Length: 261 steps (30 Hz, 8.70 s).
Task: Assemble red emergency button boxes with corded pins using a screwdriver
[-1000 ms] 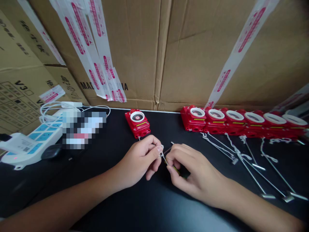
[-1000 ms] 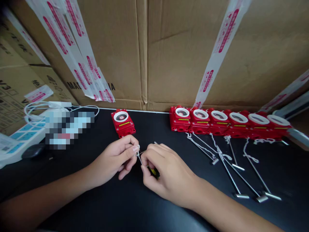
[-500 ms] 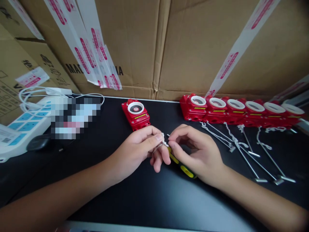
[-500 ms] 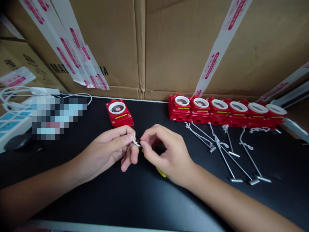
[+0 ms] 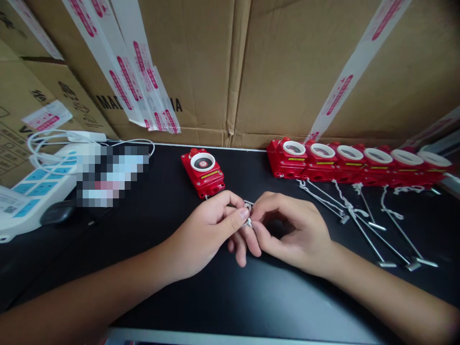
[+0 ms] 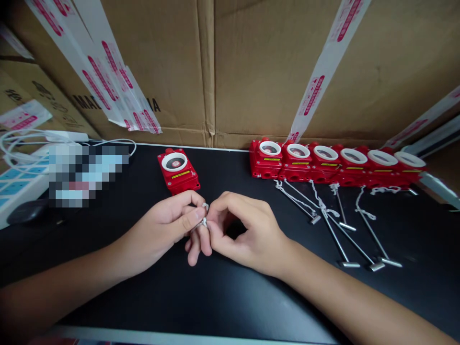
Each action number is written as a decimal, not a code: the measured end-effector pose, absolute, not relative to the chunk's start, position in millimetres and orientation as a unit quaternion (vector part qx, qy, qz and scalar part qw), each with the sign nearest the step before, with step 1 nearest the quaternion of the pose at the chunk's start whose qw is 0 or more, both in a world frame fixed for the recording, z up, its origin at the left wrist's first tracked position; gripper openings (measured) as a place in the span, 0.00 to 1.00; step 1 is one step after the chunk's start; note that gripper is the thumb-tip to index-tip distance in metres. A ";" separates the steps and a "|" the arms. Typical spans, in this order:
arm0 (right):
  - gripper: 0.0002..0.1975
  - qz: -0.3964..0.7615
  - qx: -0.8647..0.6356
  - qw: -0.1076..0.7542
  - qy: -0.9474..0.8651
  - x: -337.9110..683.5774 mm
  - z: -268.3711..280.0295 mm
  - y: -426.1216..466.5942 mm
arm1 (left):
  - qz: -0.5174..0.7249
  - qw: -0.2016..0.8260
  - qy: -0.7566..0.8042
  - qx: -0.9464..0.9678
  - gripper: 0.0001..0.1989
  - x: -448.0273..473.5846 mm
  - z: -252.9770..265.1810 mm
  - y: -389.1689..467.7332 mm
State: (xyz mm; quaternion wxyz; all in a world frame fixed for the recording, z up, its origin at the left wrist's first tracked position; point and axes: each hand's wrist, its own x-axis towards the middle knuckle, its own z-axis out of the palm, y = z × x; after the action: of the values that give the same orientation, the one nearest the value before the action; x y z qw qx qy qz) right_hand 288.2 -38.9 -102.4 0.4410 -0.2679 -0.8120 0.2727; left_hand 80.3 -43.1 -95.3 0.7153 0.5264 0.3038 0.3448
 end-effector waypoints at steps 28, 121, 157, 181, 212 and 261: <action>0.08 0.381 -0.333 0.448 -0.737 277.7 -97.6 -47.0 | 0.370 0.703 0.324 0.514 0.18 85.7 -95.3 -48.8; 0.05 0.045 -0.283 0.374 -0.882 278.5 -105.3 -53.1 | 0.364 0.585 0.358 0.630 0.15 76.7 -86.9 -48.7; 0.06 0.035 -0.309 0.388 -0.868 276.1 -95.3 -56.2 | 0.441 0.566 0.376 0.587 0.15 87.0 -92.5 -50.8; 0.08 0.048 -0.293 0.440 -0.848 274.3 -97.3 -56.3 | 0.436 0.626 0.309 0.568 0.16 80.3 -80.5 -54.2; 0.09 0.007 -0.268 0.376 -0.887 275.5 -103.1 -52.9 | 0.380 0.506 0.409 0.658 0.13 72.8 -76.2 -52.9; 0.11 0.068 -0.315 0.429 -0.844 280.2 -87.7 -50.1 | 0.327 0.661 0.342 0.583 0.07 68.9 -75.7 -38.7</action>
State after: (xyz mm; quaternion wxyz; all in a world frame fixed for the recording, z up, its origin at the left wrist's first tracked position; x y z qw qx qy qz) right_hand 280.2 -50.1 -87.7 0.4286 -0.3151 -0.8440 0.0685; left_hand 68.9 -38.7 -75.7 0.6608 0.5827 0.3424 0.3266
